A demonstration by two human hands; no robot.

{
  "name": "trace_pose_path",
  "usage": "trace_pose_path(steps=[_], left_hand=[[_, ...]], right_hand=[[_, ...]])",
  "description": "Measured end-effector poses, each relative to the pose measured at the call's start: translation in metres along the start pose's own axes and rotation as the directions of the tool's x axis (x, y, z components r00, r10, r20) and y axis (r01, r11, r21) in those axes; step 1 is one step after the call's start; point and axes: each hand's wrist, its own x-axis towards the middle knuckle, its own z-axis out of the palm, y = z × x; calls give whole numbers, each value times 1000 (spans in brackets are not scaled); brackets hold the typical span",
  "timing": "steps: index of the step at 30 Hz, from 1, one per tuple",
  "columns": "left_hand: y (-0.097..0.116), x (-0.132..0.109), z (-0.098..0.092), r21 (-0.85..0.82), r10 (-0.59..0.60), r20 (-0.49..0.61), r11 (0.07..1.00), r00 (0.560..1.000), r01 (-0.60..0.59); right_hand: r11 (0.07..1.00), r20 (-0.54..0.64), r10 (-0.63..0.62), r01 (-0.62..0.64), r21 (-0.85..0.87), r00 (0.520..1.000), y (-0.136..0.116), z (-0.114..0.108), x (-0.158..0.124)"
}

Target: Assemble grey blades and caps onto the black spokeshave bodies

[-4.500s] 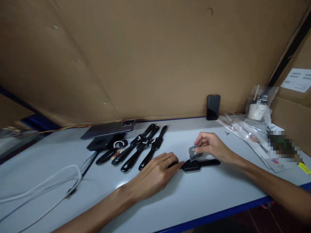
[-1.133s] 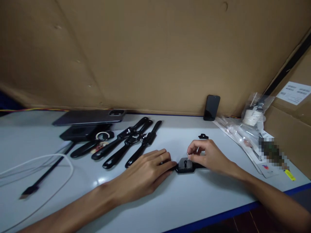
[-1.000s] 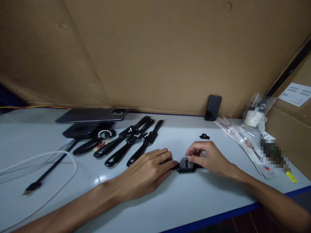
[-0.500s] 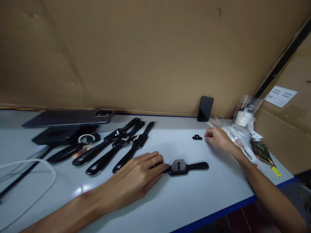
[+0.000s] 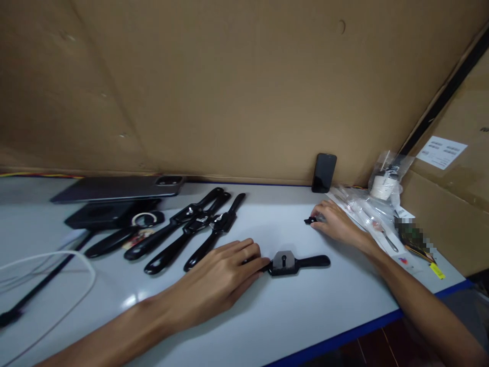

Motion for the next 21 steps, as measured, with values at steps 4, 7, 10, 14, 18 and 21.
trace_pose_path(steps=[4,7,10,14,18,21], left_hand=[[0,0,0,4,-3,9,1000,1000,3],[0,1,0,5,0,8,1000,1000,0],[0,0,0,5,8,-5,1000,1000,-8],[-1,-1,1,21,17,15,1000,1000,-17],[-1,-1,2,43,20,22,999,1000,-21],[0,-1,2,34,8,29,999,1000,-9]], right_hand=[[994,-12,59,-57,90,998,-5,1,-1],[996,-55,80,-78,35,995,-7,0,-2],[999,-14,30,-30,-34,999,-5,-2,-3],[998,38,50,-51,22,998,0,-5,-3],[967,37,117,-122,225,992,-4,-5,1],[842,35,105,-108,529,994,-20,-2,0]])
